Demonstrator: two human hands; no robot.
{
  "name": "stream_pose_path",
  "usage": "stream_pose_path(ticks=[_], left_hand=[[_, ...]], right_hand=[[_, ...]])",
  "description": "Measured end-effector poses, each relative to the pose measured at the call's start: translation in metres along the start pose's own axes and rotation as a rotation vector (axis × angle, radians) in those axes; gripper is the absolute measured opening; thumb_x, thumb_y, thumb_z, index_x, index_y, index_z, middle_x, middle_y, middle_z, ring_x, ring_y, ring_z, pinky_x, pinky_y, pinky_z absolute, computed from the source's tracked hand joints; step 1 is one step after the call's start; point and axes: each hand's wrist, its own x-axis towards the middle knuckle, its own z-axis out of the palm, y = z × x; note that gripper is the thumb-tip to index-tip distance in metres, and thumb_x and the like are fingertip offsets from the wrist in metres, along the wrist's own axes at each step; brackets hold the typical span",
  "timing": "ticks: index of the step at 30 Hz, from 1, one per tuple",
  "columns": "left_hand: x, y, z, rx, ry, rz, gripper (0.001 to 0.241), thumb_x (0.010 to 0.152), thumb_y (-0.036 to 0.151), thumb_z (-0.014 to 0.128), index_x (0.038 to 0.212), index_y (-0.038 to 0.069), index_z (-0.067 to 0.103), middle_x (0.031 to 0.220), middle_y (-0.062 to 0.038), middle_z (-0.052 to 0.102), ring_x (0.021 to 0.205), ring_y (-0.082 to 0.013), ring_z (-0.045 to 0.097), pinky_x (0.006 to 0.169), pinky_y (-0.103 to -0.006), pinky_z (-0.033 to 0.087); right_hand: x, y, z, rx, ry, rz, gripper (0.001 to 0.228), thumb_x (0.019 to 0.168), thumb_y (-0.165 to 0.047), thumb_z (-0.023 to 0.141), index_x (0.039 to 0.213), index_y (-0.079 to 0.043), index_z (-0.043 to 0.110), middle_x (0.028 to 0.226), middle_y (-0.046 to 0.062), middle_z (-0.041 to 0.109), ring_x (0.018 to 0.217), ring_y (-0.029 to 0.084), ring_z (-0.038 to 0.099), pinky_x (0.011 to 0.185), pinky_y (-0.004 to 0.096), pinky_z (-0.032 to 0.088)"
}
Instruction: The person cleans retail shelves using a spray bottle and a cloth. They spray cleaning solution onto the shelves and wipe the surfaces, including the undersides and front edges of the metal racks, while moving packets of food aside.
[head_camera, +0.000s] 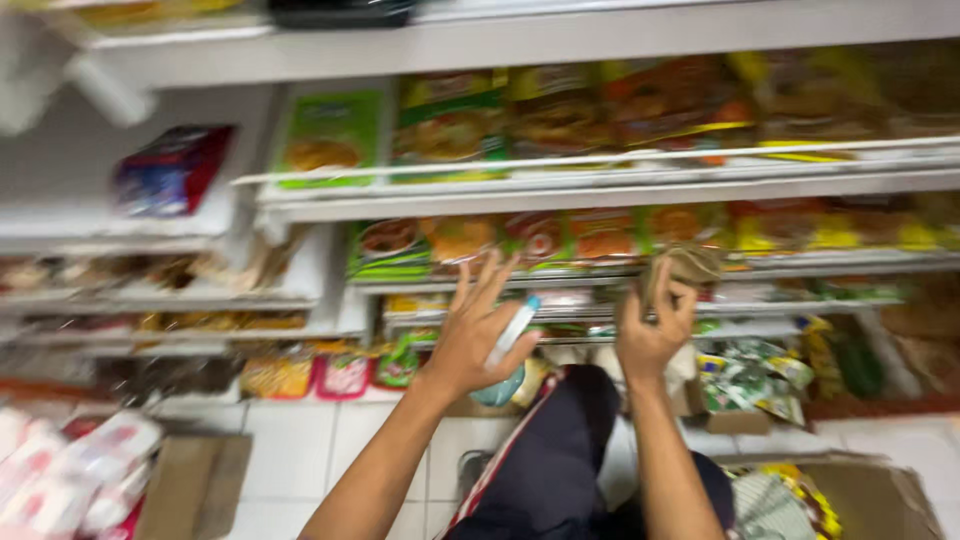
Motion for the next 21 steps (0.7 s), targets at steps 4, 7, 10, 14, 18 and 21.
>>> stream_pose_path(ticks=[4,7,10,14,18,21], left_hand=[[-0.036,-0.015,-0.028,0.059,-0.055,-0.044,0.032,0.092,0.033,0.071,0.107,0.006,0.073,0.164,-0.021,0.036,0.156,-0.0439,0.027,0.124,-0.0686,0.012],[-0.060,-0.027,-0.054,0.046,0.011,-0.101,0.033,0.092,0.033,0.071,0.109,0.005,0.074,0.164,-0.022,0.036,0.155,-0.0450,0.028,0.124,-0.0663,0.015],[-0.087,-0.038,-0.075,0.043,0.135,-0.178,0.033,0.092,0.032,0.072,0.110,0.004,0.075,0.163,-0.024,0.036,0.155,-0.0467,0.028,0.125,-0.0644,0.016],[-0.119,-0.054,-0.099,-0.015,0.289,-0.269,0.028,0.092,0.027,0.071,0.105,0.004,0.077,0.161,-0.030,0.037,0.155,-0.0479,0.029,0.126,-0.0595,0.020],[-0.141,-0.074,-0.116,-0.153,0.385,-0.314,0.030,0.096,0.029,0.066,0.106,0.001,0.073,0.157,-0.032,0.044,0.147,-0.0452,0.044,0.121,-0.0482,0.036],[-0.154,-0.088,-0.126,-0.258,0.430,-0.377,0.034,0.097,0.032,0.062,0.106,0.000,0.072,0.152,-0.030,0.050,0.134,-0.0382,0.060,0.113,-0.0425,0.045]], right_hand=[[-0.036,-0.039,0.040,0.004,-0.043,-0.070,0.063,0.086,0.004,0.073,0.147,-0.008,0.063,0.105,0.013,0.057,0.095,0.028,0.059,0.086,0.039,0.051],[-0.056,-0.079,0.069,0.127,-0.148,-0.113,0.065,0.083,0.004,0.072,0.146,-0.007,0.062,0.106,0.013,0.060,0.094,0.028,0.062,0.086,0.039,0.054],[-0.068,-0.112,0.093,0.114,-0.255,-0.230,0.068,0.078,0.003,0.075,0.144,-0.006,0.061,0.106,0.016,0.060,0.094,0.031,0.062,0.083,0.040,0.053],[-0.075,-0.153,0.127,0.158,-0.351,-0.429,0.066,0.079,0.005,0.075,0.143,-0.008,0.062,0.103,0.016,0.060,0.091,0.031,0.063,0.081,0.040,0.053],[-0.081,-0.193,0.152,0.170,-0.441,-0.556,0.066,0.081,0.004,0.077,0.143,-0.008,0.062,0.101,0.014,0.061,0.090,0.031,0.063,0.080,0.042,0.053],[-0.090,-0.219,0.171,0.158,-0.484,-0.612,0.065,0.082,0.002,0.075,0.144,-0.009,0.060,0.099,0.013,0.060,0.089,0.031,0.062,0.081,0.042,0.053]])
